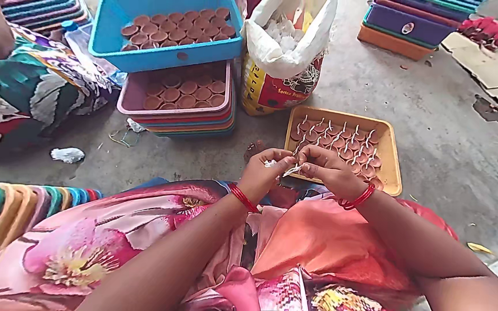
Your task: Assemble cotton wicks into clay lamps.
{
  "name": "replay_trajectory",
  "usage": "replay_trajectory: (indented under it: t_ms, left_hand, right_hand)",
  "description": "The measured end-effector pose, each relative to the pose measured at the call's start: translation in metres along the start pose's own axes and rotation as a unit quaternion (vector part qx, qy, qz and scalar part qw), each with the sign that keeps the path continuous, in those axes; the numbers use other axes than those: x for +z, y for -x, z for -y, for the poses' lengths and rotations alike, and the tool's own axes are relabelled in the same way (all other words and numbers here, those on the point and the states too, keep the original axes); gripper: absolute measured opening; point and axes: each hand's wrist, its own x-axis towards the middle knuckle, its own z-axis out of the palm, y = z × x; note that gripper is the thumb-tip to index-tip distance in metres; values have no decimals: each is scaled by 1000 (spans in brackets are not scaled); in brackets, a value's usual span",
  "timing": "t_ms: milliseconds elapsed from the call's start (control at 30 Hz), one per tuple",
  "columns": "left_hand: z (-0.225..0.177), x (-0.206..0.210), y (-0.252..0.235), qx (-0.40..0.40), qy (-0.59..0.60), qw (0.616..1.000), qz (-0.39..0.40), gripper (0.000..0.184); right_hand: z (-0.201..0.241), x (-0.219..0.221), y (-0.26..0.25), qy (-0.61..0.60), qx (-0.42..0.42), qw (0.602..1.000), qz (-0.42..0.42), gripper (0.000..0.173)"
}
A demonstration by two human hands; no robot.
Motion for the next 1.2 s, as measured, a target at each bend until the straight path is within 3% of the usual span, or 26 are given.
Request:
replay_trajectory:
  t_ms: [167, 300, 433, 633, 800, 1000, 1200]
  left_hand:
    - [3, 7, 7, 48, -40, 998, 10, 20]
    - [7, 5, 6, 84, -82, 993, 9, 4]
    - [1, 6, 7, 10, -26, 1000, -4, 6]
    - [-1, 7, 3, -99, 118, 988, -20, 9]
    - [-2, 9, 3, -111, 147, 983, -19, 10]
    - [0, 6, 1, -113, 167, 979, -20, 13]
    - [2, 6, 6, -88, 168, 979, 70, 14]
  right_hand:
    - [1, 4, 0, -1, -9, 1000, -19, 13]
    - [0, 7, 0, -20, -18, 999, -28, 12]
    - [-4, 6, 0, -61, -4, 995, -75, 13]
    - [-6, 4, 0, -102, -4, 992, -78, 13]
    - [-2, 11, 0, -105, 30, 989, -101, 14]
    - [-4, 9, -1, -107, 14, 987, -116, 14]
    - [-7, 13, -1, -142, 20, 983, -111, 15]
